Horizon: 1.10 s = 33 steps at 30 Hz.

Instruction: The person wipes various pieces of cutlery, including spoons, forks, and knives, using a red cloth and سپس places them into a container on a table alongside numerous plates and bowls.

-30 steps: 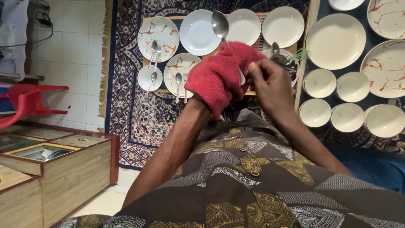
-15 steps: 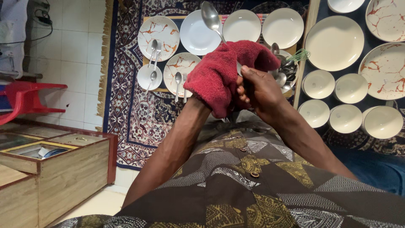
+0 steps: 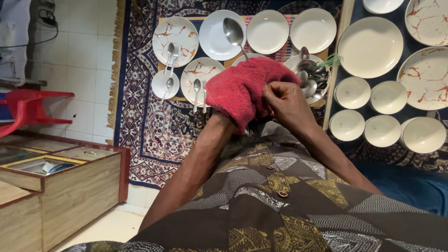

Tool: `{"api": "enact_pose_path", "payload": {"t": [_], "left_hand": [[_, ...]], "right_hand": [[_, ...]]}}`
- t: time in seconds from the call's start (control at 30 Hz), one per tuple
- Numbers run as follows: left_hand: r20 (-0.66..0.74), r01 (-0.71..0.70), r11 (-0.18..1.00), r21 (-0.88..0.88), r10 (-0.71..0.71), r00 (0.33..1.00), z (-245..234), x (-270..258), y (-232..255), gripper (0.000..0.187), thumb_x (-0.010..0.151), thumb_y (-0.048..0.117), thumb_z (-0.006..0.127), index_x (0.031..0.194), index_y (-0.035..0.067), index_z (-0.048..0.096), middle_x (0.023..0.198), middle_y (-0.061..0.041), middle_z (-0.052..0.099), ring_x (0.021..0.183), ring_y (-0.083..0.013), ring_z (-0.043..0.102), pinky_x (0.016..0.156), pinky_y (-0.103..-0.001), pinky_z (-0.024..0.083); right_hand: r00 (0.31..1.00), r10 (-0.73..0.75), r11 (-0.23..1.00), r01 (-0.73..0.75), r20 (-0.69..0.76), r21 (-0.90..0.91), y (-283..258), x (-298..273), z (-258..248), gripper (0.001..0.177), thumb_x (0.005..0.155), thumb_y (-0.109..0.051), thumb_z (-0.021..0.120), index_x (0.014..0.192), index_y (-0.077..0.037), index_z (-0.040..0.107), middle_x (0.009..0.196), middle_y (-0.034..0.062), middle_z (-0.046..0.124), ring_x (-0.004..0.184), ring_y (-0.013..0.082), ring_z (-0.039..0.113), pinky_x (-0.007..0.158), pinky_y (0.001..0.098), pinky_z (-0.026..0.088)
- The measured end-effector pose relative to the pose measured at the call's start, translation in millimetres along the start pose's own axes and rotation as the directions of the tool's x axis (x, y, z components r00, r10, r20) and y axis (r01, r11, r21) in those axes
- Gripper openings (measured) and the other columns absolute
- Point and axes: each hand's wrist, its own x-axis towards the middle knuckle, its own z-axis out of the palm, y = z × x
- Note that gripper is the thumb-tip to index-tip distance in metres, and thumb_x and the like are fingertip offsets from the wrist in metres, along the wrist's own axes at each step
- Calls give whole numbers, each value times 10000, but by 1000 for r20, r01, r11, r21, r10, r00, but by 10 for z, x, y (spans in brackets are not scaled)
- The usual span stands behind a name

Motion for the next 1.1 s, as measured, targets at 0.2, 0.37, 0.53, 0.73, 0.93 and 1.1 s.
{"api": "enact_pose_path", "payload": {"t": [0.2,0.37,0.53,0.73,0.93,1.1], "left_hand": [[-43,-7,1000,-8,7,999,-118,48,2,231,863,189,742,1029,37,689,855,-74,705,749,-229,700,675,-354,580],[-44,-11,1000,-3,10,999,-109,73,-18,229,858,177,735,1028,31,685,843,-69,703,734,-219,703,657,-349,586],[-10,-1,1000,-16,1,1000,5,27,-31,227,854,164,727,1027,25,681,832,-65,701,719,-210,706,639,-344,591],[30,-79,985,153,75,997,-42,108,219,225,848,149,719,1026,18,676,817,-59,698,701,-199,710,617,-338,598],[250,-431,751,500,351,902,47,204,613,224,842,134,710,1025,11,672,803,-53,695,683,-188,713,596,-332,605],[294,309,791,-528,-172,940,98,307,420,227,968,131,521,915,-54,641,661,-116,610,582,-245,628,603,-392,599]], "right_hand": [[994,66,998,-64,85,-25,-2,-157,-26,423,1047,-302,575,699,-68,633,548,-19,538,495,31,468,478,225,366],[985,98,978,-122,144,169,111,-148,-17,405,1042,-301,579,724,-55,626,564,-10,546,491,48,474,475,230,371],[986,118,965,-141,115,223,98,-61,-1,405,1054,-310,544,739,-79,648,576,-13,590,485,48,509,475,215,398],[981,158,956,-181,116,230,140,25,-107,374,1058,-298,550,762,-94,654,590,-9,610,478,51,516,459,206,392],[993,108,976,-115,47,185,93,117,-264,336,1054,-244,527,800,-82,676,648,10,653,536,63,595,500,215,456],[993,116,878,-109,14,466,143,330,-225,334,1075,-257,527,851,-41,652,703,60,663,557,125,607,550,252,511]]}}
